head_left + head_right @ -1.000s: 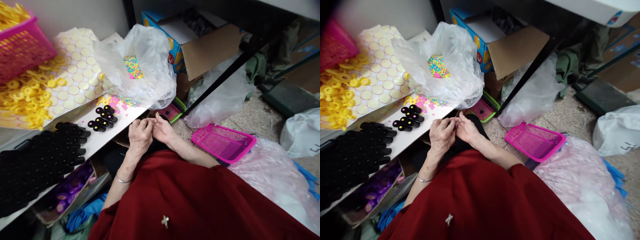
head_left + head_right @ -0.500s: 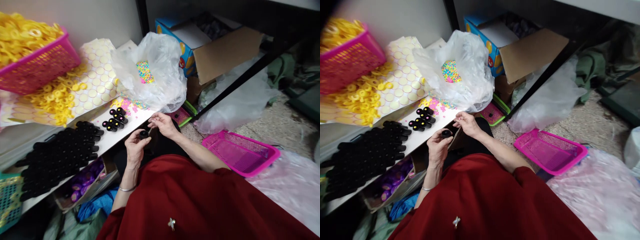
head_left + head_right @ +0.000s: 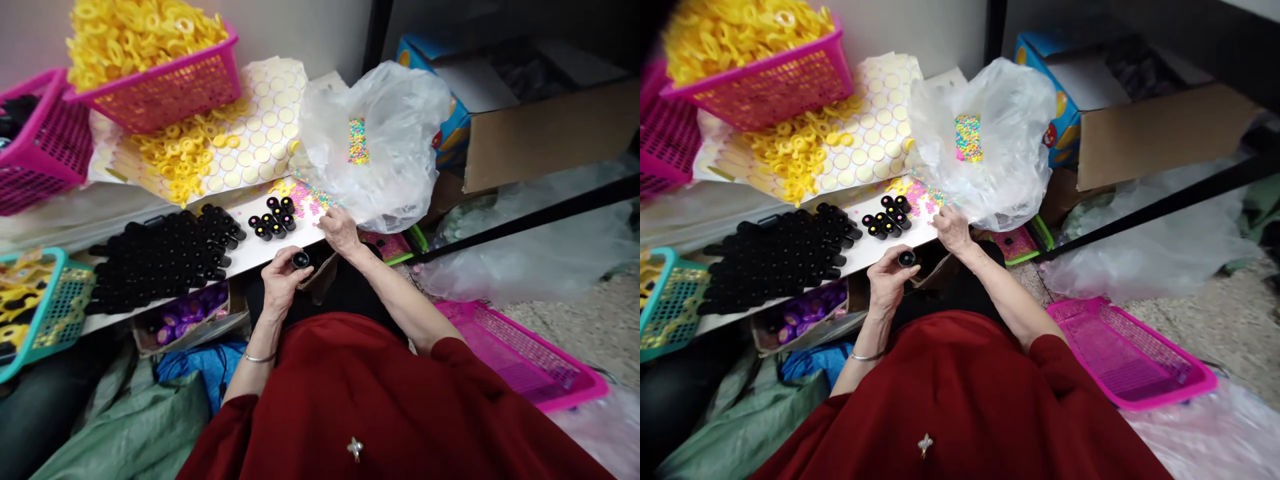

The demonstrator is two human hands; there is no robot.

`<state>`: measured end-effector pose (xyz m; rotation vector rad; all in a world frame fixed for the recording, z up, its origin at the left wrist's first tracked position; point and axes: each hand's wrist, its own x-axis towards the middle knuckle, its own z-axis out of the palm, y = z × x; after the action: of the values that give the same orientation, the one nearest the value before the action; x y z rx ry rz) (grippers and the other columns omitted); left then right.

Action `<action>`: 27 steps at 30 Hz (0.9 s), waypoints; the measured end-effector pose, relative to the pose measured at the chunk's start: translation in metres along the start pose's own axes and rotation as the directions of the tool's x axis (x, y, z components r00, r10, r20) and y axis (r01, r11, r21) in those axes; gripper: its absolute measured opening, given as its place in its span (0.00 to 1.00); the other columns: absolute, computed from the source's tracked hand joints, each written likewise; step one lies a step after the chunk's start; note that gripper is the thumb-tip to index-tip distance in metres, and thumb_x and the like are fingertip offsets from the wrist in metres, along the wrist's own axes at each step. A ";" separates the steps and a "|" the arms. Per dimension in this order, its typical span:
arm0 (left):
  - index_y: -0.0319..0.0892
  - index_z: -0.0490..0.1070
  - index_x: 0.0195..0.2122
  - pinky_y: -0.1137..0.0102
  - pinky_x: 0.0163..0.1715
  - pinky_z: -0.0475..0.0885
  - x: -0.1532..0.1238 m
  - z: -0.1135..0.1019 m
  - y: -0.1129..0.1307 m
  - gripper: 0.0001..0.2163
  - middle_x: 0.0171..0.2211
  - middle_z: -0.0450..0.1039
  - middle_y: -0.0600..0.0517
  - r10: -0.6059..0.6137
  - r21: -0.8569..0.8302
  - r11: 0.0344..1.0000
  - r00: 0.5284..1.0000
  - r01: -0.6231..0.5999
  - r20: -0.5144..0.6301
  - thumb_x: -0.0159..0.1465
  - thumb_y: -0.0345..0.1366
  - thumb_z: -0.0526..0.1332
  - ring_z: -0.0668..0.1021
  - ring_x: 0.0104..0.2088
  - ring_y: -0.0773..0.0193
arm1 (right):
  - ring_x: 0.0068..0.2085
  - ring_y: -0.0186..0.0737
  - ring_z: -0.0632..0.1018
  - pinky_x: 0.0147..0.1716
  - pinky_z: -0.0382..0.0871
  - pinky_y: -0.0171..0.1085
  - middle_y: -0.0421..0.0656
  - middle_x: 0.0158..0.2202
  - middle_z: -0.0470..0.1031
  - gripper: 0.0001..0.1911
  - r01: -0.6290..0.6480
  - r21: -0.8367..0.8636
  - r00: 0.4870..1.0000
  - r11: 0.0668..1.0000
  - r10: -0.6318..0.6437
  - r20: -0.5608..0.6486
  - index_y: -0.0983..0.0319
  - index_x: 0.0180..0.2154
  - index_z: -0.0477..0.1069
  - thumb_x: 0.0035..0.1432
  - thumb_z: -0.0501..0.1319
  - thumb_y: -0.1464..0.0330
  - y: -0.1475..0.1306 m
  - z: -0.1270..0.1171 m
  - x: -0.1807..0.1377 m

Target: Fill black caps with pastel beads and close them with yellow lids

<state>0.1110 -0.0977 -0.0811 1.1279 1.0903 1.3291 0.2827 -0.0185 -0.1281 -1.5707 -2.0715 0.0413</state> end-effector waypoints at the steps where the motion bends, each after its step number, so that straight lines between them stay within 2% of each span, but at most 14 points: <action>1: 0.43 0.79 0.34 0.73 0.39 0.73 0.001 -0.002 -0.001 0.18 0.36 0.75 0.51 -0.001 0.007 1.000 1.000 0.001 0.003 0.39 0.31 0.76 0.76 0.39 0.67 | 0.35 0.43 0.63 0.32 0.54 0.40 0.47 0.30 0.68 0.15 0.023 -0.007 1.000 1.000 -0.023 -0.015 0.62 0.26 0.71 0.64 0.53 0.67 0.002 0.002 -0.002; 3: 0.42 0.79 0.34 0.73 0.37 0.73 0.002 -0.004 -0.003 0.18 0.34 0.74 0.51 -0.038 0.011 0.999 0.999 0.038 0.004 0.40 0.33 0.76 0.76 0.36 0.67 | 0.34 0.44 0.63 0.33 0.54 0.41 0.47 0.29 0.67 0.17 0.065 -0.030 0.998 0.997 -0.066 -0.025 0.61 0.27 0.72 0.65 0.52 0.66 0.005 0.004 -0.003; 6: 0.41 0.79 0.34 0.72 0.36 0.74 0.002 -0.005 -0.007 0.19 0.33 0.75 0.52 -0.100 -0.010 0.995 0.995 0.100 -0.004 0.39 0.34 0.76 0.76 0.33 0.68 | 0.35 0.45 0.63 0.34 0.54 0.42 0.48 0.30 0.67 0.17 0.100 -0.082 0.995 0.992 -0.102 -0.020 0.61 0.29 0.72 0.65 0.48 0.71 0.005 0.005 -0.003; 11: 0.41 0.79 0.33 0.73 0.36 0.75 0.003 -0.005 -0.011 0.20 0.32 0.75 0.53 -0.125 -0.051 0.991 0.992 0.124 -0.030 0.37 0.33 0.76 0.76 0.33 0.68 | 0.37 0.48 0.63 0.36 0.56 0.44 0.52 0.34 0.68 0.17 0.147 -0.121 0.988 0.982 -0.138 0.074 0.65 0.34 0.73 0.64 0.46 0.75 0.002 0.003 -0.004; 16: 0.41 0.79 0.34 0.73 0.35 0.75 0.005 -0.009 -0.014 0.20 0.32 0.75 0.53 -0.135 -0.053 0.990 0.988 0.132 -0.069 0.37 0.33 0.76 0.77 0.32 0.69 | 0.37 0.46 0.64 0.37 0.58 0.43 0.50 0.33 0.68 0.16 0.161 -0.040 0.982 0.986 -0.156 0.109 0.65 0.32 0.73 0.61 0.48 0.78 0.004 -0.004 -0.012; 22: 0.41 0.79 0.34 0.73 0.34 0.75 0.009 -0.006 -0.018 0.21 0.32 0.75 0.53 -0.127 -0.062 0.991 0.987 0.121 -0.099 0.35 0.34 0.77 0.76 0.31 0.69 | 0.36 0.43 0.66 0.37 0.60 0.40 0.48 0.32 0.69 0.16 0.050 0.074 0.997 0.996 -0.054 0.055 0.64 0.29 0.73 0.61 0.49 0.77 0.008 -0.006 -0.010; 27: 0.41 0.78 0.34 0.72 0.35 0.75 0.009 -0.004 -0.019 0.21 0.32 0.76 0.53 -0.136 -0.056 0.990 0.987 0.131 -0.088 0.36 0.35 0.77 0.76 0.31 0.68 | 0.36 0.43 0.67 0.39 0.61 0.41 0.48 0.33 0.71 0.15 0.082 0.112 0.996 0.990 -0.087 0.038 0.62 0.28 0.72 0.60 0.49 0.75 0.003 -0.007 -0.014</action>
<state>0.1099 -0.0879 -0.1001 0.9478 1.1718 1.3052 0.2902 -0.0319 -0.1286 -1.4269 -2.1283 0.1574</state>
